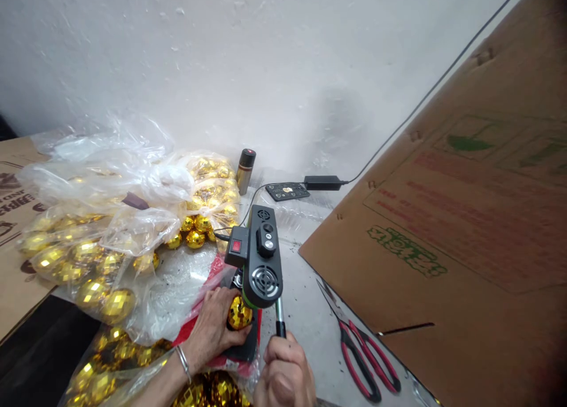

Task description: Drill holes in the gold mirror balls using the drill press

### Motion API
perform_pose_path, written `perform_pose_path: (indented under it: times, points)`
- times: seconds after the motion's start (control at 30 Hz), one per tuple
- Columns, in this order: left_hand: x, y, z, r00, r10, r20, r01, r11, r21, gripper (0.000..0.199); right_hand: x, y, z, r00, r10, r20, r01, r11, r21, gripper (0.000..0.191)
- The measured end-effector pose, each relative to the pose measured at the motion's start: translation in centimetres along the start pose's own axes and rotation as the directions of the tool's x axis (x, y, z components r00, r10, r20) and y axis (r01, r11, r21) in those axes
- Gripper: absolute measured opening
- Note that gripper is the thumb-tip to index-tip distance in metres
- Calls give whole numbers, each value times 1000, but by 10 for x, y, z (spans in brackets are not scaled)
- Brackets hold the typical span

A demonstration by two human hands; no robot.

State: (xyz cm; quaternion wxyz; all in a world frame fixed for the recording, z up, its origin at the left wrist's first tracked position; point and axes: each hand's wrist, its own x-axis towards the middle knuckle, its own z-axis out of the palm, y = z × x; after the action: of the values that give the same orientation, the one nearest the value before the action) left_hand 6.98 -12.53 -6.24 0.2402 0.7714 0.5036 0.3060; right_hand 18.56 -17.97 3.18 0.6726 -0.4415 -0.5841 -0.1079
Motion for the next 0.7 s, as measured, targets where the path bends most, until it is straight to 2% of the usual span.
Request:
perform_pose_path:
  times: [0.07,0.13,0.43,0.57,0.7]
  points:
    - [0,0,0,1000,-6,-1,6,1000,-3,48,-1,-1,3,997,-13,-79,13,1000,-2,32]
    - [0,0,0,1000,-11,4,11,1000,-11,48,0,-3,5,994,-13,-110,14,1000,4,33]
    - [0,2,2,1000,-10,-10,10,1000,7,50,8,-5,4,995,-54,-88,54,999,-1,39]
    - [0,4,1,1000,6,-15,-6,1000,-1,49,8,-6,4,997,-21,-74,23,999,23,40]
    - [0,5,1,1000,-9,-26,9,1000,22,44,6,-2,6,993,-68,-97,74,995,63,41]
